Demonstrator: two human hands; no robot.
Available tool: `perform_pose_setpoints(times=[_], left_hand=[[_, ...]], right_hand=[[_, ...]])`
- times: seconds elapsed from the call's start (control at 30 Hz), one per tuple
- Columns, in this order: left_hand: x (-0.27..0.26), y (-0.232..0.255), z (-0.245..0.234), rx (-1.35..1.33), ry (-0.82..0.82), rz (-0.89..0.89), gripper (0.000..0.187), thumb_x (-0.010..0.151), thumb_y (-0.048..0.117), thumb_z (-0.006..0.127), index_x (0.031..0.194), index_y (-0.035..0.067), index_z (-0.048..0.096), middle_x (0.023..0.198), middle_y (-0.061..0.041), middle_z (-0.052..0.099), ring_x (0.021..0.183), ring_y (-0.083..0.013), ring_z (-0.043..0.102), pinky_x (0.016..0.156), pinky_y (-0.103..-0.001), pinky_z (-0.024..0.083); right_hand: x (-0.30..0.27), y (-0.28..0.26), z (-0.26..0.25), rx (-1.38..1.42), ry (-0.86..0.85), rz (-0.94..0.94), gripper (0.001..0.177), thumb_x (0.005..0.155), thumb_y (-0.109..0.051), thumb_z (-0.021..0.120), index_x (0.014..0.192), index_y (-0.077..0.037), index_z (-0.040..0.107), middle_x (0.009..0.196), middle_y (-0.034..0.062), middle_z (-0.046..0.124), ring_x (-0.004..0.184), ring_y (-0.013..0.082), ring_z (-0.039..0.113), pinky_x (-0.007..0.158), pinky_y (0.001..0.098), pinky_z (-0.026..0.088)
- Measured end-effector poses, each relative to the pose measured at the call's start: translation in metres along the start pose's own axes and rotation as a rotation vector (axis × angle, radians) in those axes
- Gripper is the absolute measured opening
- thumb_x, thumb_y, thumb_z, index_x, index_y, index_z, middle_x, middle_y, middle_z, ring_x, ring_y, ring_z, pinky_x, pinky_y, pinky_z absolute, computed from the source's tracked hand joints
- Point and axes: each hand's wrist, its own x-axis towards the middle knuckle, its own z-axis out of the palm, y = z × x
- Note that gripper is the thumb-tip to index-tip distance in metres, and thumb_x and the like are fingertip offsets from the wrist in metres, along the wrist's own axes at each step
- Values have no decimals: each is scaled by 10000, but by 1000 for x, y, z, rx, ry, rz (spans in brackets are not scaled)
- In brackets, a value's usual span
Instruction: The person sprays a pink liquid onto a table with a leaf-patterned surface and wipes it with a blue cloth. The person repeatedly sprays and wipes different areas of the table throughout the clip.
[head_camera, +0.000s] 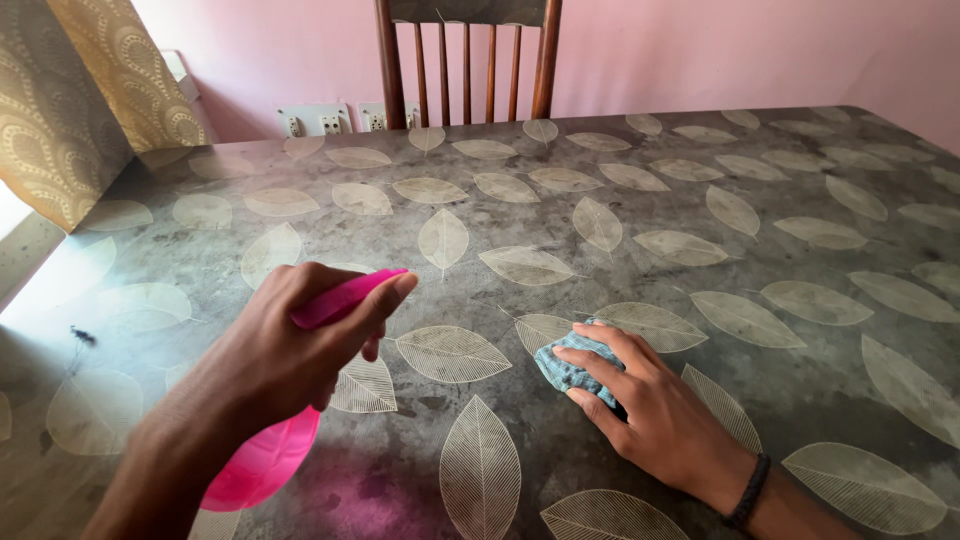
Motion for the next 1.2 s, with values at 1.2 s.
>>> perform_pose_setpoints(times=[1.2], left_hand=[[14,-24,-6,69,-203,2,617,938,651,562,837,87,790,419,-49,562,307,-171,486,317,-375,403]], right_hand=[[-2,11,-3,46,126,10,366,942,-332,602,1238,-168,741,1397,73,597,1313,289,539,1027,467,494]])
